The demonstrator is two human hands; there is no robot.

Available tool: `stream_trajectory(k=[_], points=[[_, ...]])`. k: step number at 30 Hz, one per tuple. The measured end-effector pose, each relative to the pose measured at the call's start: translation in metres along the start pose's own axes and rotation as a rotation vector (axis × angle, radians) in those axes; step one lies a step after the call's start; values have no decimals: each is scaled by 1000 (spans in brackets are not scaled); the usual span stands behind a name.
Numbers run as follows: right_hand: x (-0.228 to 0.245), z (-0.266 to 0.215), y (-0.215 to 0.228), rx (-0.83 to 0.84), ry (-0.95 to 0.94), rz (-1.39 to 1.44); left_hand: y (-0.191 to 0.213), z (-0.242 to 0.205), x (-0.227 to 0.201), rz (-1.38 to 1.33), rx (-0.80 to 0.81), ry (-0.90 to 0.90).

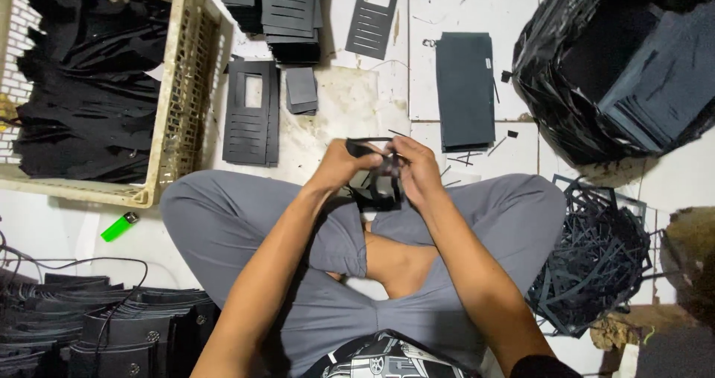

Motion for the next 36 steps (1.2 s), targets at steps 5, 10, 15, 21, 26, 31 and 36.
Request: stream_trajectory(k=[5, 10, 15, 21, 26, 31, 36], points=[[10, 0, 0, 19, 115, -277, -12, -2, 0, 35, 92, 7], [28, 1, -2, -23, 293, -489, -12, 1, 7, -203, 101, 37], [60, -25, -25, -92, 770, -843, -9, 9, 11, -263, 71, -9], [53, -39, -49, 185, 997, -1076, -15, -15, -33, 231, -6, -167], [44, -39, -51, 212, 1004, -1056, -9, -11, -22, 445, -109, -151], [45, -44, -57, 258, 950, -927, 3, 12, 24, 225, -214, 54], [50, -44, -63, 324, 839, -889, 0, 10, 26, -286, -247, 254]])
Point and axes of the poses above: each hand's wrist, its own z-axis towards the middle knuckle, its own y-axis out of the back of the hand, x = y × z, the point moved 5 cm from there along z, towards the middle knuckle, and after that the axes turned 6 degrees about z, right-handed, at the moved point
